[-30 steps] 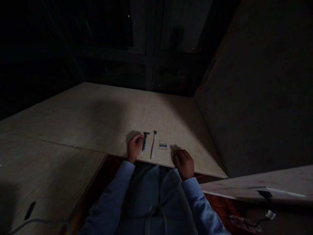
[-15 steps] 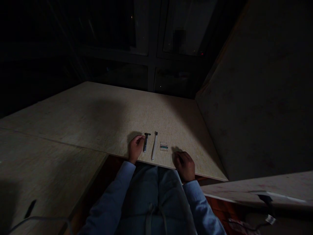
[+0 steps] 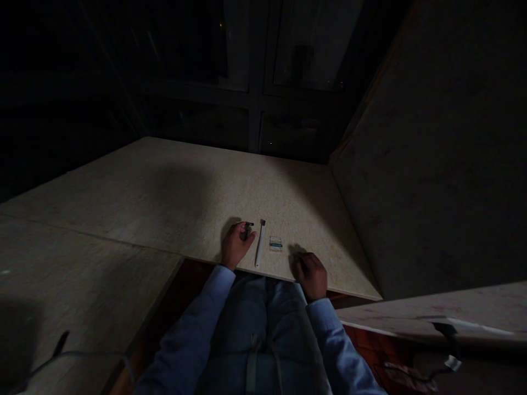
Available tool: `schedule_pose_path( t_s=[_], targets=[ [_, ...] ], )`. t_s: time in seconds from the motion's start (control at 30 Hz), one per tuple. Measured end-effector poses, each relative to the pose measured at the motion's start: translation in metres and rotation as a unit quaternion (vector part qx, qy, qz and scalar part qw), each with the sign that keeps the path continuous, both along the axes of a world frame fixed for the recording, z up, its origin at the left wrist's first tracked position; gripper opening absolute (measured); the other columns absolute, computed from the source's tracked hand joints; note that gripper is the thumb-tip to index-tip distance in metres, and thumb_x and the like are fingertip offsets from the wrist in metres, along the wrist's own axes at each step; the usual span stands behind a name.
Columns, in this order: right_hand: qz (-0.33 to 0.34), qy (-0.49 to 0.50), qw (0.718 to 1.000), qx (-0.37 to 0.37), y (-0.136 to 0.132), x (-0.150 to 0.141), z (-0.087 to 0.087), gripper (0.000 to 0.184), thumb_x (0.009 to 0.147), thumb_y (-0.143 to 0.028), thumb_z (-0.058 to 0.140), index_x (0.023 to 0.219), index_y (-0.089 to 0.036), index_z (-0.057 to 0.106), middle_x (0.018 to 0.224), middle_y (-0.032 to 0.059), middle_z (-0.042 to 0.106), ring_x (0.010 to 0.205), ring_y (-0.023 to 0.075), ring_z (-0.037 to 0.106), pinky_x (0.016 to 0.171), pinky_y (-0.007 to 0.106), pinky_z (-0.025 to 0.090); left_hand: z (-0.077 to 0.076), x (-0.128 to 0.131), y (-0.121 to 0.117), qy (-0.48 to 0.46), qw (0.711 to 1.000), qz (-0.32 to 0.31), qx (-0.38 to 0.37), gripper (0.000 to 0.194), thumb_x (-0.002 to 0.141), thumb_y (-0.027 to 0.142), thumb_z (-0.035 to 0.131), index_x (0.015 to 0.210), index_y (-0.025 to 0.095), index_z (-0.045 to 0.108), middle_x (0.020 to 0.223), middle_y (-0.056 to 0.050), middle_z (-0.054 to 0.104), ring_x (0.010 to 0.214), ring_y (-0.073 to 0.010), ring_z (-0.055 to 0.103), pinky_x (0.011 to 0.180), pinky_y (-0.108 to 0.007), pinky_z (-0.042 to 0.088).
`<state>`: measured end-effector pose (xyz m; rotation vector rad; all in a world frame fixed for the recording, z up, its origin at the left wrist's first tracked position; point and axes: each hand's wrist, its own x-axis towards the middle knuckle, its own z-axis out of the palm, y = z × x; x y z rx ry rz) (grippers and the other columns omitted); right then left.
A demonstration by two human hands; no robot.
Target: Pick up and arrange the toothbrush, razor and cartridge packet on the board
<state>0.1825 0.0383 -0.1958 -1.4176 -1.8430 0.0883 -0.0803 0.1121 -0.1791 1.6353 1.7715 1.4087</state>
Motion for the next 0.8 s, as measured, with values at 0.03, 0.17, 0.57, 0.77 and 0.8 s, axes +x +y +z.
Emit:
schedule_pose_path(
  t_s=[0.03, 0.17, 0.57, 0.77, 0.8],
  targets=[
    [-0.004, -0.004, 1.000, 0.006, 0.000, 0.000, -0.001, 0.025, 0.095, -0.028, 0.050, 0.103, -0.020, 0.073, 0.092, 0.0090, 0.073, 0.086, 0.0231, 0.068, 0.077, 0.035, 0.056, 0.001, 0.002, 0.000, 0.020, 1.000, -0.002, -0.004, 0.036, 0.073, 0.034, 0.076, 0.107, 0.021, 0.070, 0.092, -0.007, 0.072, 0.083, -0.0231, 0.068, 0.080, -0.035, 0.054],
    [-0.027, -0.010, 0.999, 0.023, 0.001, 0.000, -0.003, 0.026, 0.095, -0.027, 0.049, 0.099, -0.020, 0.074, 0.090, 0.0091, 0.072, 0.084, 0.0225, 0.067, 0.074, 0.033, 0.054, 0.003, 0.005, -0.002, 0.000, 1.000, 0.000, -0.023, 0.027, 0.072, 0.024, 0.071, 0.099, 0.022, 0.073, 0.091, -0.007, 0.074, 0.086, -0.0240, 0.068, 0.084, -0.036, 0.053],
    [-0.018, 0.002, 0.999, 0.029, 0.002, -0.001, -0.004, 0.027, 0.096, -0.029, 0.048, 0.099, -0.019, 0.073, 0.088, 0.0092, 0.071, 0.083, 0.0224, 0.067, 0.074, 0.033, 0.054, 0.001, -0.014, -0.004, -0.258, 0.966, 0.013, 0.020, 0.038, 0.071, 0.042, 0.063, 0.099, 0.016, 0.067, 0.087, -0.006, 0.074, 0.077, -0.0174, 0.068, 0.069, -0.028, 0.053],
    [-0.020, 0.001, 0.999, 0.026, 0.001, -0.002, -0.003, 0.027, 0.096, -0.029, 0.048, 0.098, -0.020, 0.073, 0.088, 0.0090, 0.071, 0.084, 0.0230, 0.066, 0.074, 0.034, 0.054, 0.013, -0.014, -0.012, -0.432, 0.902, -0.011, -0.018, 0.044, 0.067, 0.041, 0.067, 0.103, 0.017, 0.063, 0.067, 0.004, 0.061, 0.043, -0.0069, 0.047, 0.041, -0.020, 0.033],
    [-0.020, 0.002, 0.999, 0.025, 0.000, -0.002, -0.003, 0.027, 0.096, -0.029, 0.048, 0.099, -0.020, 0.073, 0.089, 0.0090, 0.071, 0.084, 0.0230, 0.066, 0.074, 0.034, 0.054, 0.016, -0.012, -0.016, -0.464, 0.885, -0.019, -0.022, 0.044, 0.066, 0.040, 0.069, 0.103, 0.017, 0.062, 0.067, 0.004, 0.060, 0.043, -0.0065, 0.048, 0.041, -0.020, 0.033]
  ],
)
